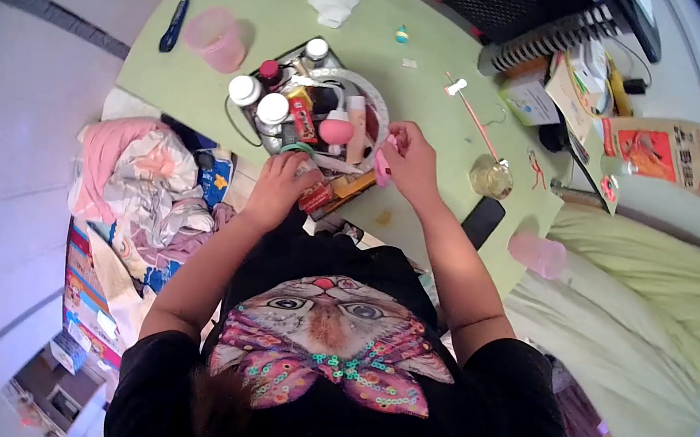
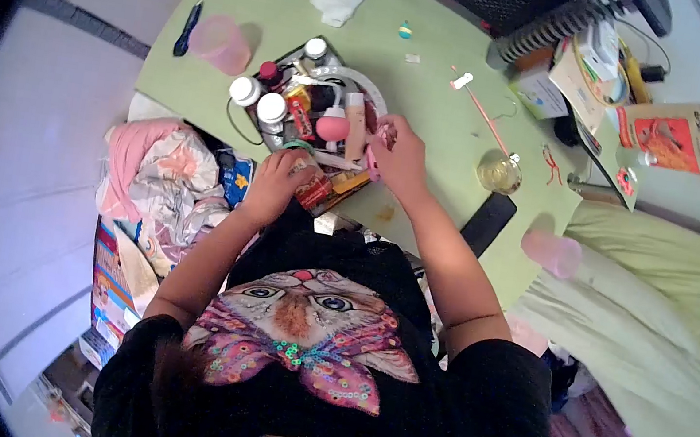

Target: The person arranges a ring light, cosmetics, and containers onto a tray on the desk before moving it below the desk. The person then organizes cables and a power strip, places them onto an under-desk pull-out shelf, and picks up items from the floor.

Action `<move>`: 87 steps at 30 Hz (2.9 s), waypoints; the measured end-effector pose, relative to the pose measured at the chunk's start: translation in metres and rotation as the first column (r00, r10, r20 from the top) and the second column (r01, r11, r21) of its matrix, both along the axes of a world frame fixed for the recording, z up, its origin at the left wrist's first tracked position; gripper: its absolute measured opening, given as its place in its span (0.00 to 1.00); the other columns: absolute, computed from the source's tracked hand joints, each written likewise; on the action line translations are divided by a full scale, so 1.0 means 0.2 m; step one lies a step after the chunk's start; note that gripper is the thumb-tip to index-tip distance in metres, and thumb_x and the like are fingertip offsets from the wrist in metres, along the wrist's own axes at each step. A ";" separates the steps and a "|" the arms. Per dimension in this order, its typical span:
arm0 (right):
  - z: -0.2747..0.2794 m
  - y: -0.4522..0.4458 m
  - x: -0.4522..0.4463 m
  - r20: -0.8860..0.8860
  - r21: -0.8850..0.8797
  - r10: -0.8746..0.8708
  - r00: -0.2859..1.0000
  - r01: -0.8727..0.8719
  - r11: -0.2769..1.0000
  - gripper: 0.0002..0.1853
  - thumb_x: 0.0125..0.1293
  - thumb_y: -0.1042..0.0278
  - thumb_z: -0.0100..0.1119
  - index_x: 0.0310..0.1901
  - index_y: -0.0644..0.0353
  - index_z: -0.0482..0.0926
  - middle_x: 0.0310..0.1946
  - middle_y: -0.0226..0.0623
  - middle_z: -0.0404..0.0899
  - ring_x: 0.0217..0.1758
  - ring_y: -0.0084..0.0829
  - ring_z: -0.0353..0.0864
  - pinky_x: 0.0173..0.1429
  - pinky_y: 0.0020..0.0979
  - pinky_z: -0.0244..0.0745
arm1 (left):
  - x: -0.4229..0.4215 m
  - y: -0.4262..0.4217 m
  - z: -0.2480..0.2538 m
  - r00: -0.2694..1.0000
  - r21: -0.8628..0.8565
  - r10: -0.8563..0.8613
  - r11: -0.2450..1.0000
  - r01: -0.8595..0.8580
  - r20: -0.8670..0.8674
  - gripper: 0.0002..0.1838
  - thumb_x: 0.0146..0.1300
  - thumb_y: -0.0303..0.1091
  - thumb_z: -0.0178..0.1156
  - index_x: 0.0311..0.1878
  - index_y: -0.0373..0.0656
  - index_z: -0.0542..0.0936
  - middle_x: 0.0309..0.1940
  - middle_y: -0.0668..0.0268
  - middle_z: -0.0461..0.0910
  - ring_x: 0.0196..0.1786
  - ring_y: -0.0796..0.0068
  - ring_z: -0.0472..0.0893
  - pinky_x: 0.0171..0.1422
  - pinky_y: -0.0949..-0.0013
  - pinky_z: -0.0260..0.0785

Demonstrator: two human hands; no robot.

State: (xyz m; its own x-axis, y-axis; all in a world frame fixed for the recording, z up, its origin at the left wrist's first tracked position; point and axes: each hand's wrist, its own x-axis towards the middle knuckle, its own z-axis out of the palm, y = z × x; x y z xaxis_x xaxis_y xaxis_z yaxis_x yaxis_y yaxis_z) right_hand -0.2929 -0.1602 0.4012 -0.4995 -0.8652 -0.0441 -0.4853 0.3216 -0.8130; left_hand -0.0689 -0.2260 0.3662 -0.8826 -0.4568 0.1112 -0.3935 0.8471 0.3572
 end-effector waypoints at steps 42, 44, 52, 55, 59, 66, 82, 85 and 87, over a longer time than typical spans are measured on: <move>0.25 1.03 -1.71 -0.666 -0.253 -0.641 0.382 0.694 0.675 0.13 0.49 0.70 0.59 0.39 0.59 0.76 0.32 0.43 0.77 0.36 0.39 0.77 0.41 0.37 0.70 | -0.05 0.10 0.07 0.996 0.072 0.065 0.995 -0.070 0.068 0.30 0.48 0.39 0.61 0.55 0.43 0.66 0.56 0.59 0.62 0.63 0.55 0.56 0.64 0.47 0.45; 0.22 1.06 -1.73 -0.698 -0.300 -0.622 0.356 0.644 0.704 0.14 0.48 0.69 0.60 0.39 0.62 0.74 0.30 0.43 0.76 0.33 0.38 0.77 0.40 0.36 0.70 | -0.04 0.09 0.08 0.995 0.078 0.080 0.993 -0.084 0.062 0.28 0.48 0.38 0.62 0.54 0.43 0.67 0.55 0.58 0.62 0.61 0.55 0.58 0.63 0.48 0.49; 0.14 0.91 -1.37 0.165 -0.416 -0.651 0.741 0.651 0.635 0.09 0.56 0.69 0.57 0.37 0.61 0.73 0.26 0.27 0.73 0.25 0.18 0.68 0.31 0.21 0.66 | 0.00 0.08 0.08 0.986 0.127 0.117 0.987 -0.102 -0.116 0.27 0.47 0.33 0.62 0.52 0.41 0.68 0.53 0.56 0.65 0.56 0.53 0.64 0.58 0.54 0.56; 0.10 0.66 -0.79 0.220 -0.168 -0.416 0.883 0.454 0.875 0.08 0.55 0.69 0.58 0.36 0.57 0.73 0.29 0.27 0.74 0.32 0.19 0.72 0.39 0.22 0.68 | 0.02 0.09 0.06 0.969 0.194 0.190 0.968 -0.158 -0.160 0.26 0.47 0.30 0.62 0.52 0.38 0.67 0.50 0.54 0.66 0.53 0.52 0.66 0.57 0.57 0.58; -0.15 0.40 -0.36 0.174 -0.094 -0.150 0.973 0.168 0.981 0.13 0.51 0.72 0.62 0.38 0.60 0.72 0.30 0.28 0.74 0.34 0.19 0.73 0.42 0.25 0.71 | 0.02 0.10 0.06 0.960 0.254 0.230 0.949 -0.185 -0.161 0.26 0.49 0.29 0.61 0.53 0.37 0.66 0.50 0.53 0.66 0.52 0.53 0.66 0.58 0.60 0.58; -0.05 -0.23 -0.06 -0.063 -0.125 -0.026 0.998 0.018 0.992 0.16 0.45 0.69 0.63 0.37 0.62 0.73 0.29 0.37 0.74 0.31 0.27 0.75 0.38 0.27 0.72 | 0.03 0.11 0.07 0.948 0.273 0.258 0.940 -0.202 -0.185 0.26 0.49 0.27 0.61 0.54 0.38 0.66 0.49 0.53 0.66 0.52 0.52 0.66 0.57 0.60 0.59; -0.48 -0.11 -0.39 0.131 0.175 -0.213 0.968 0.189 0.966 0.13 0.58 0.60 0.55 0.38 0.61 0.77 0.30 0.37 0.78 0.35 0.27 0.76 0.43 0.27 0.70 | 0.25 0.05 -0.31 0.614 0.937 0.725 -0.131 -0.322 0.313 0.29 0.57 0.38 0.56 0.59 0.40 0.59 0.53 0.56 0.66 0.51 0.62 0.69 0.53 0.62 0.63; -0.56 -0.04 -0.33 0.252 0.196 -0.112 0.961 0.063 0.979 0.19 0.62 0.52 0.48 0.41 0.63 0.75 0.34 0.42 0.78 0.38 0.32 0.76 0.46 0.30 0.69 | 0.19 0.04 -0.37 0.649 0.918 0.652 -0.319 -0.235 0.393 0.37 0.57 0.38 0.56 0.65 0.46 0.47 0.56 0.60 0.63 0.51 0.66 0.70 0.50 0.61 0.65; -0.56 -0.01 -0.27 0.212 0.211 -0.102 0.972 0.056 0.976 0.23 0.62 0.48 0.44 0.40 0.63 0.76 0.36 0.49 0.77 0.41 0.40 0.76 0.47 0.34 0.68 | 0.14 0.04 -0.37 0.661 0.898 0.624 -0.398 -0.188 0.415 0.42 0.57 0.35 0.54 0.67 0.47 0.38 0.54 0.59 0.65 0.50 0.65 0.71 0.51 0.61 0.65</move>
